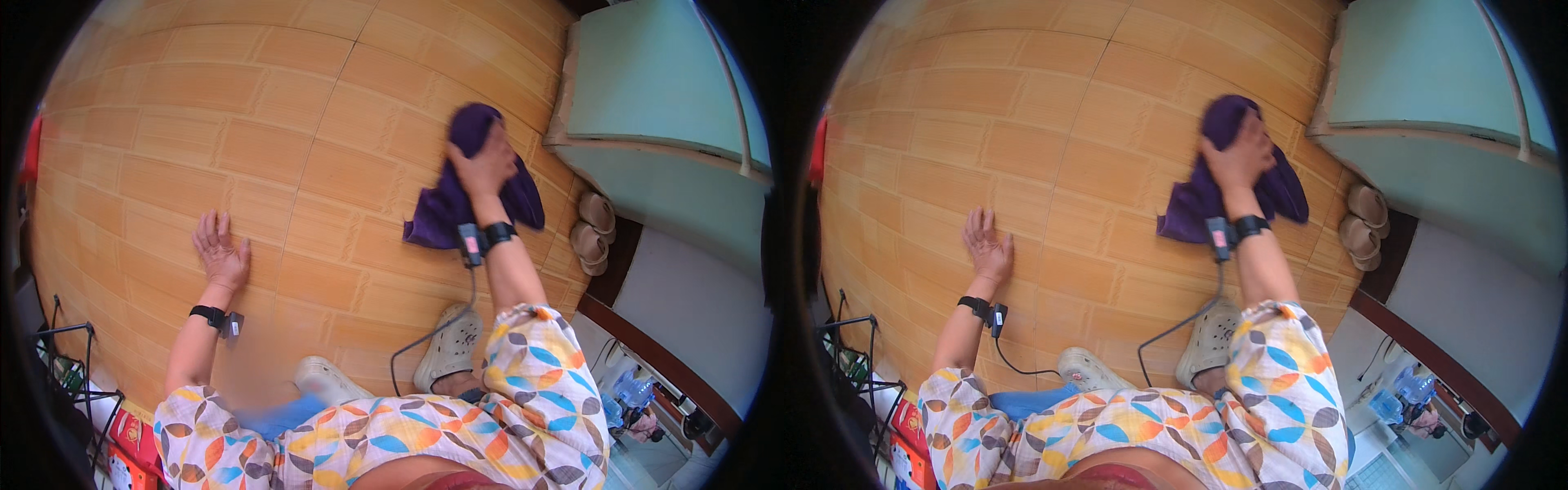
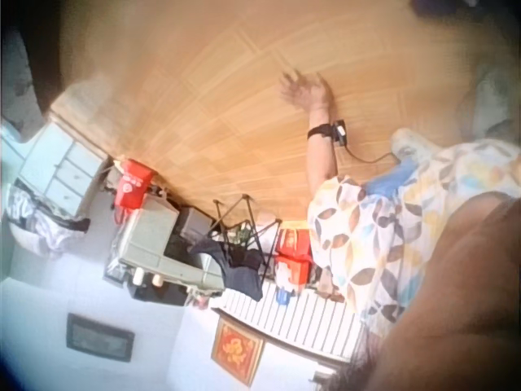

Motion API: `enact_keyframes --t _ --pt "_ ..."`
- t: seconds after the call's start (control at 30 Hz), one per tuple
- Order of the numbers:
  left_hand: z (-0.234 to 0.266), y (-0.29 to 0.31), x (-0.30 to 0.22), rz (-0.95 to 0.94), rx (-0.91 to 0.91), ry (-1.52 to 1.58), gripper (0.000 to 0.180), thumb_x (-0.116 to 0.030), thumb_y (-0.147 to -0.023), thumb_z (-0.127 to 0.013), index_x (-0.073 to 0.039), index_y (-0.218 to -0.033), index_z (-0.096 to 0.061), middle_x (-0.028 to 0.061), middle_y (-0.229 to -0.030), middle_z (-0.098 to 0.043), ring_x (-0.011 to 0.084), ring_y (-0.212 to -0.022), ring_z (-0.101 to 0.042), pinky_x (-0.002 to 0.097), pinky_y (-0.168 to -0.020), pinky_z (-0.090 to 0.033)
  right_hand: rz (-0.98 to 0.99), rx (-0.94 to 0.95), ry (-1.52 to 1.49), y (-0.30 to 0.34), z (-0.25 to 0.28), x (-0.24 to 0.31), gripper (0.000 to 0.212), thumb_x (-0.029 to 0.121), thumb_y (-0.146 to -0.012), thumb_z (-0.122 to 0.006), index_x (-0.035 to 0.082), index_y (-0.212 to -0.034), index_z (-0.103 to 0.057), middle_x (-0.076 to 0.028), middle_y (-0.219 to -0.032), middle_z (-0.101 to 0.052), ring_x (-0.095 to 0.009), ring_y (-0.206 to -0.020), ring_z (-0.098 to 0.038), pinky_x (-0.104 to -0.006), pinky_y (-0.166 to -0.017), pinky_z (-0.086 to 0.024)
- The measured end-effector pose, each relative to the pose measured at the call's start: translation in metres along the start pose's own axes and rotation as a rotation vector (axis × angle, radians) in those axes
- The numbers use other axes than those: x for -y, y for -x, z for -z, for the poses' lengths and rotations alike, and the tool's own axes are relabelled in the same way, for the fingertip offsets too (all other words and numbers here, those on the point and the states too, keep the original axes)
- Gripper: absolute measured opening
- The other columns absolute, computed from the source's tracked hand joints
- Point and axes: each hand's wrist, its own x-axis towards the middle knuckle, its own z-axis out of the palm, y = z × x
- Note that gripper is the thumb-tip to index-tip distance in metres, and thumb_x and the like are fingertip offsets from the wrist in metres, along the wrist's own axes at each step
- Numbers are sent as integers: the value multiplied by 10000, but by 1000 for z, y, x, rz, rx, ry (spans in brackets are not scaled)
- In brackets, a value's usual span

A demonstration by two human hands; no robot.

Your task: The person kneels on the floor and wipes the tiled surface with a purple cloth. They clean around a bed, a wooden cabinet, and a doorway, moving systematically across the room.

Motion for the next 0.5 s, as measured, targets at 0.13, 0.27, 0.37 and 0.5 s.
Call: enact_keyframes --t 0.13,0.27,0.37,0.5 --pt "-9 -4 -1 3 -3 10 771 -404 -909 -619 -150 -1559 -292 150 -1633 -238 385 -1530 -160 634 -1209 -82 385 104 -51 59 -16 110 1075 623 -713 -754 189 -1588 -305 -153 -1597 -343 -451 -1427 -307 -738 -1092 -247" --pt "-23 -7 2 8 -23 13 767 -414 -915 -618 -157 -1560 -292 141 -1635 -232 376 -1532 -159 631 -1211 -79 800 365 -215 197 -2 145 1043 528 -652 -828 191 -1535 -387 -162 -1530 -397 -449 -1393 -332 -727 -1098 -203" --pt "-32 -9 7 10 -31 16 759 -426 -924 -613 -167 -1561 -292 129 -1638 -231 365 -1536 -155 630 -1214 -77 1051 735 -234 290 19 119 1075 463 -638 -860 208 -1557 -365 -166 -1596 -334 -443 -1450 -288 -722 -1110 -193" --pt "-46 -16 16 -4 -74 25 761 -435 -932 -610 -170 -1567 -285 111 -1641 -232 345 -1542 -147 626 -1220 -74 1251 790 -219 328 35 85 979 212 -659 -809 224 -1543 -388 -158 -1523 -420 -420 -1342 -424 -638 -1054 -346"
